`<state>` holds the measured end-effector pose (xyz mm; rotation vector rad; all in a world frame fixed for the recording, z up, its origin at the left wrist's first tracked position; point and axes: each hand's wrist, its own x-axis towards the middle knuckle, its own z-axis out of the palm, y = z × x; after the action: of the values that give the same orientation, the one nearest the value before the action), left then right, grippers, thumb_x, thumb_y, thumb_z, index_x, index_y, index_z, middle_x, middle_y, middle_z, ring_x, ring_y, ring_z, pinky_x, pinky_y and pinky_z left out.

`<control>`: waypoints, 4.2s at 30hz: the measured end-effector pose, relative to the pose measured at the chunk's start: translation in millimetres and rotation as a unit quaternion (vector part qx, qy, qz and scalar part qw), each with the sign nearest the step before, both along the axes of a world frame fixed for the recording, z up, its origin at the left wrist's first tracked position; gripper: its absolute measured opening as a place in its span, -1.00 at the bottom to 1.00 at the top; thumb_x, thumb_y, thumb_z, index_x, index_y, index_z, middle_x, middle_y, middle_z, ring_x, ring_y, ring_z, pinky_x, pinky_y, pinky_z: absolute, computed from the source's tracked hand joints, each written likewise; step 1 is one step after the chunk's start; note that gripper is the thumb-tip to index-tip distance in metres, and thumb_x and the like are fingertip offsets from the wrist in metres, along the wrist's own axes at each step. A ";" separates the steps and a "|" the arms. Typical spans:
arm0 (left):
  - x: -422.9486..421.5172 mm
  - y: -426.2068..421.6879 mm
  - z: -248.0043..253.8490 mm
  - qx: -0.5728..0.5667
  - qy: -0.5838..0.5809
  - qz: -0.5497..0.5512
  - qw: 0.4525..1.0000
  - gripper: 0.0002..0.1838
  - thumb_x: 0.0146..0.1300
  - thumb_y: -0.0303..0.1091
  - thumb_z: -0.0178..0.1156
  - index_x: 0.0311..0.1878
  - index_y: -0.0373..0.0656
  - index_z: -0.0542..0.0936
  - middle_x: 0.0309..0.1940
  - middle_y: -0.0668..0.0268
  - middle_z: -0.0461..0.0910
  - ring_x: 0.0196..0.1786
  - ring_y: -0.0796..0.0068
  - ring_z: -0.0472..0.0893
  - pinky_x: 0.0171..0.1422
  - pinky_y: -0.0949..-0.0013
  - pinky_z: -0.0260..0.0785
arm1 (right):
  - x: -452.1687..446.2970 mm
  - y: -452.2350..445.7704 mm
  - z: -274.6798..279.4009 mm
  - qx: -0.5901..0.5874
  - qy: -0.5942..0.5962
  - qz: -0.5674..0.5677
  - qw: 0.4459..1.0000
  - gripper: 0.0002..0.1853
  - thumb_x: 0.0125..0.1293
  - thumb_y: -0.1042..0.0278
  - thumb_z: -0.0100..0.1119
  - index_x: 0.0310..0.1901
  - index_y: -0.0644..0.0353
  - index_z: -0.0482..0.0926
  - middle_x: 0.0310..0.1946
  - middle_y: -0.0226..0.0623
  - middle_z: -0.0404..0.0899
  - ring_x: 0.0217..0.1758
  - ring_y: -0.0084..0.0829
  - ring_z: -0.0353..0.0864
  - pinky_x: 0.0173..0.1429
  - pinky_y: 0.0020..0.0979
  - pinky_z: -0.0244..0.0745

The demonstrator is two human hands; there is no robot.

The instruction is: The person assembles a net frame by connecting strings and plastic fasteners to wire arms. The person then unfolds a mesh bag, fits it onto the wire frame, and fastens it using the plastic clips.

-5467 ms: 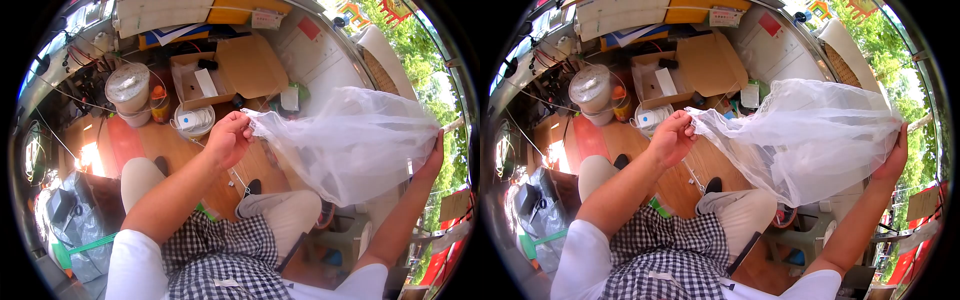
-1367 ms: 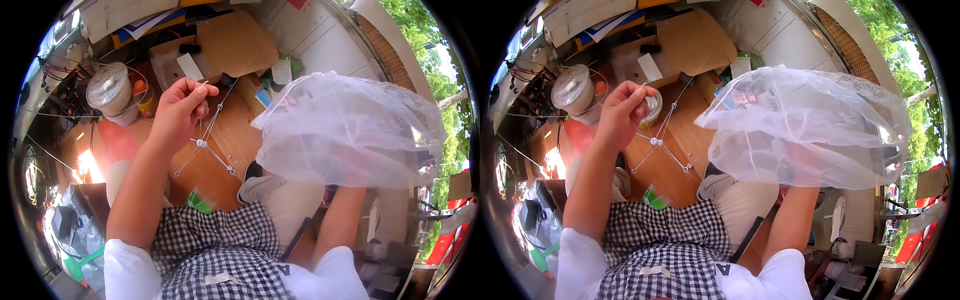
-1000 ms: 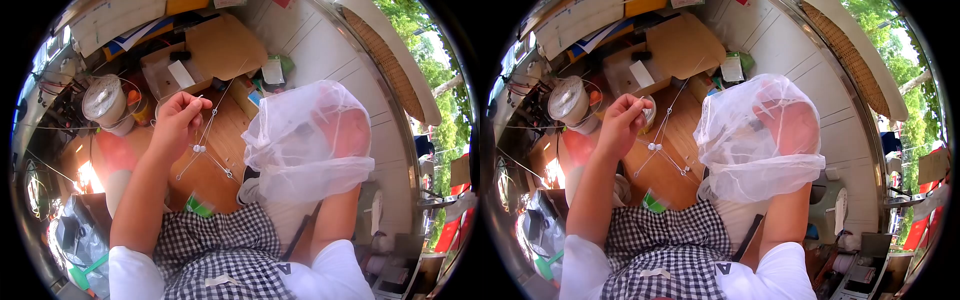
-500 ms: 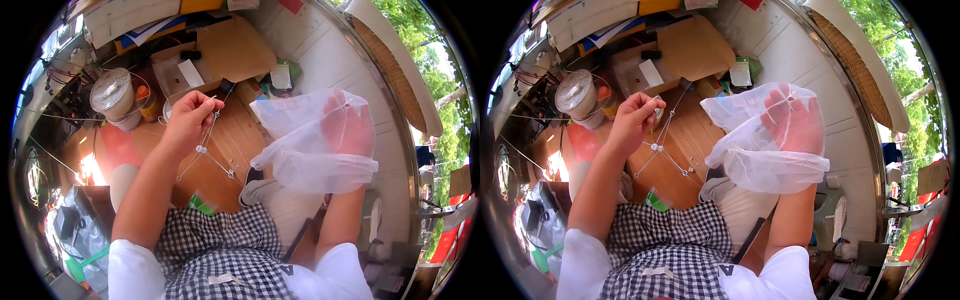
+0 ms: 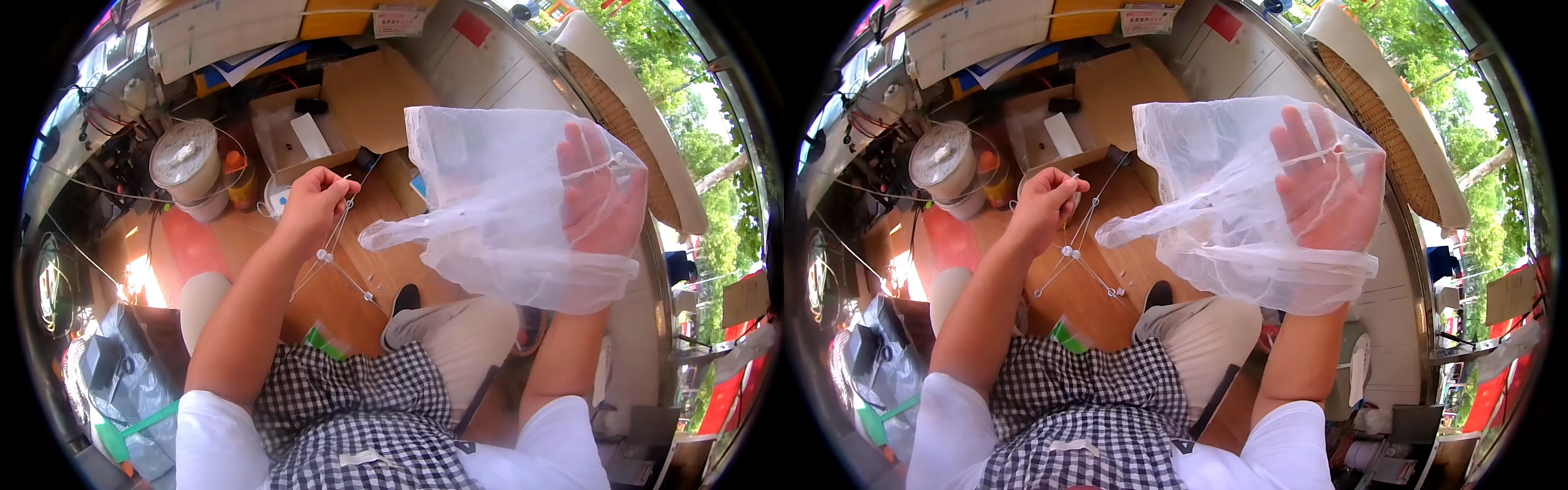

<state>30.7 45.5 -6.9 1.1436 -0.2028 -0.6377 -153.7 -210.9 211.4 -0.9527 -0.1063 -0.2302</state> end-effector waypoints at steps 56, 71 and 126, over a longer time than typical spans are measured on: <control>-114.6 -40.4 -25.4 -0.144 0.286 -0.252 0.913 -0.92 0.44 -0.40 0.25 -0.11 -0.19 0.61 -0.14 0.34 0.65 -0.08 0.48 0.67 0.12 0.38 0.55 | 63.2 -3.1 -45.1 0.015 -0.133 -0.201 0.970 0.06 0.37 -0.24 0.12 0.41 0.75 0.02 0.42 0.41 0.20 0.56 0.16 0.17 0.69 0.10 0.04; -107.7 -40.4 -25.5 -0.219 0.313 -0.240 0.892 -0.95 0.46 -0.44 0.20 -0.11 -0.17 0.61 -0.16 0.33 0.66 -0.07 0.45 0.68 0.11 0.36 0.55 | 55.8 -13.4 -50.4 0.072 -0.131 -0.164 0.975 0.01 0.46 -0.33 -0.14 0.36 0.75 0.12 0.33 0.42 0.33 0.49 0.15 0.29 0.62 0.19 0.14; -33.5 3.0 12.8 -0.413 0.187 -0.112 0.884 -0.65 0.46 -0.25 0.15 0.25 -0.09 0.53 0.08 0.30 0.61 0.10 0.31 0.64 0.22 0.15 0.56 | 48.3 61.4 -77.8 -0.465 0.056 -0.257 0.845 -0.47 0.49 0.38 0.14 0.44 0.31 0.35 0.15 -0.12 0.61 0.10 -0.36 0.65 0.23 -0.37 0.53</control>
<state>-2.8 48.4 5.9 0.1620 -0.2431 -0.8489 -105.5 -149.5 133.6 -1.9675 0.1739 -0.6525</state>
